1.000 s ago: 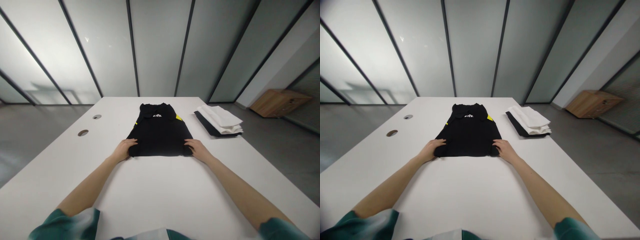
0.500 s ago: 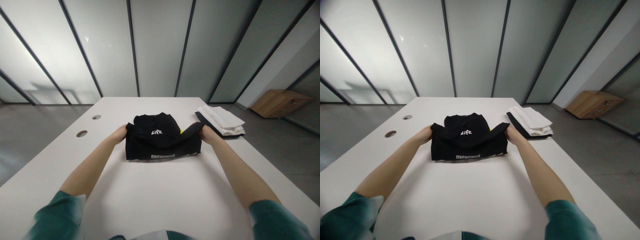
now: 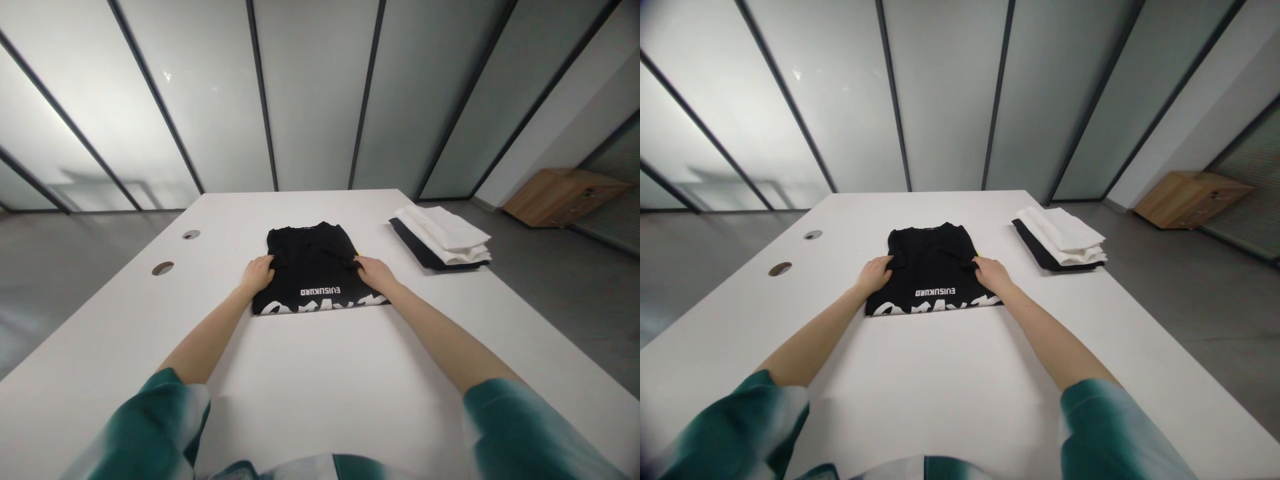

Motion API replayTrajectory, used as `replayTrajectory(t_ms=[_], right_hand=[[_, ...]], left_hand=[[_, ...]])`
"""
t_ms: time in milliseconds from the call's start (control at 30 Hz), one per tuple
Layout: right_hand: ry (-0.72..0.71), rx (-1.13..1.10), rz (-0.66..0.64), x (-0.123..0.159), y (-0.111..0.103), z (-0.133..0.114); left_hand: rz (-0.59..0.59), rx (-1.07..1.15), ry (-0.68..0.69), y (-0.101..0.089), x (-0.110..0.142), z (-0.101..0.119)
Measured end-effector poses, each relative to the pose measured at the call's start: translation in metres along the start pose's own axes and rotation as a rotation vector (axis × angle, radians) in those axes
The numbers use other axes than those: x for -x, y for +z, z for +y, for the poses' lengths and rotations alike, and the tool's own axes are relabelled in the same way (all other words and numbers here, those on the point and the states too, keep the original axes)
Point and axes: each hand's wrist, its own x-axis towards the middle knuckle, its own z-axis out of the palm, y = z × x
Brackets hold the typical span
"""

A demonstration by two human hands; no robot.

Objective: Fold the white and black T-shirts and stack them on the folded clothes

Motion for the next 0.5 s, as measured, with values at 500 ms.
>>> replayTrajectory(t_ms=[500], right_hand=[[0.198,-0.457,0.133,0.048,-0.025,0.027]], left_hand=[[0.112,0.780,-0.139,-0.016,0.011,-0.007]])
